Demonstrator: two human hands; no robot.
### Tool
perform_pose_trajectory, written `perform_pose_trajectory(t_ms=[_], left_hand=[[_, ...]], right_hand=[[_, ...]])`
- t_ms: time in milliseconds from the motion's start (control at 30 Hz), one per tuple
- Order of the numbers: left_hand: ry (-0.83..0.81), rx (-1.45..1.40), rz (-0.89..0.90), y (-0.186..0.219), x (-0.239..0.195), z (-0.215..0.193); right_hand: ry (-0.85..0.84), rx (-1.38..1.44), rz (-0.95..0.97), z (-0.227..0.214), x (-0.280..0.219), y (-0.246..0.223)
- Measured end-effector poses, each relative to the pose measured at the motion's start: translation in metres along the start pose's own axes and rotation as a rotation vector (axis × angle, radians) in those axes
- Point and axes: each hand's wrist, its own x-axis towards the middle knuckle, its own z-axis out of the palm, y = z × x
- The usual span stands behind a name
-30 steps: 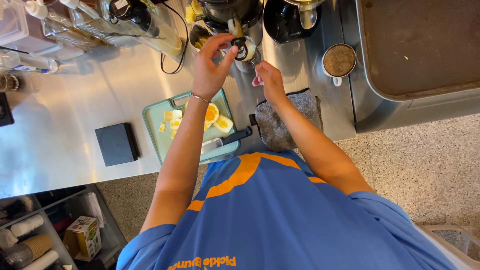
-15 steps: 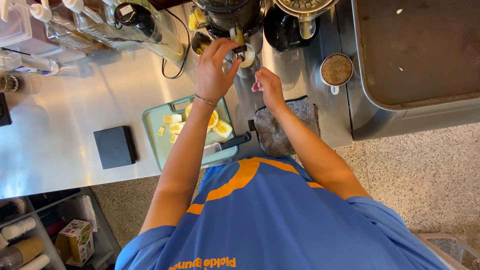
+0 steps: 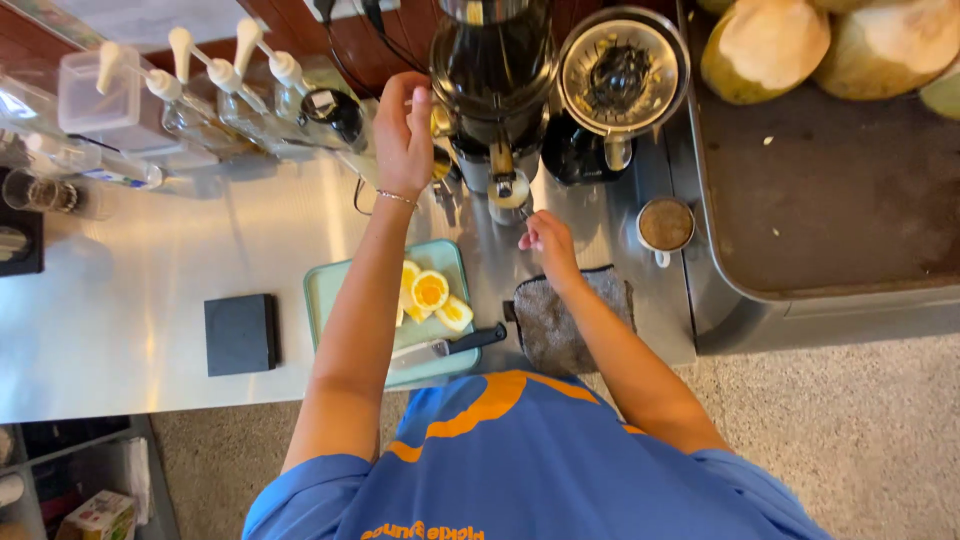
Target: The recorder cuts an orange into several pieces on a cutting board and then feeds the pieces into a juicing machine to make fresh orange juice.
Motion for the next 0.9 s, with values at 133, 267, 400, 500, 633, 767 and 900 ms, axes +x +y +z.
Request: perform_pose_trajectory(t_ms=[133, 267, 400, 500, 633, 767, 900], left_hand=[[0.012, 0.008, 0.117, -0.053, 0.075, 0.017], [-0.31, -0.005, -0.205, -0.108, 0.137, 0.044], [-0.637, -0.446, -0.431, -0.236, 0.199, 0.095], [-0.599, -0.628, -0.747, -0.205, 0.195, 0.099], [-0.741, -0.073, 0.107, -0.242, 0.199, 0.108], [-0.711, -0.148, 0.019, -0.243, 0.198, 0.106], [-0.367, -0.382, -0.312, -0.177, 0.16, 0.076]], right_hand=[[-0.008, 0.01, -0.012, -0.012, 0.016, 0.021], [-0.06, 0.02, -0.05, -0.022, 0.015, 0.027], [-0.041, -0.04, 0.001, -0.024, 0.018, 0.021], [-0.073, 0.025, -0.037, -0.021, 0.011, 0.012], [-0.045, -0.034, -0.016, -0.025, 0.014, 0.015], [-0.034, -0.086, -0.006, -0.021, 0.01, 0.012], [-0.053, -0.086, 0.007, -0.032, 0.011, 0.037]])
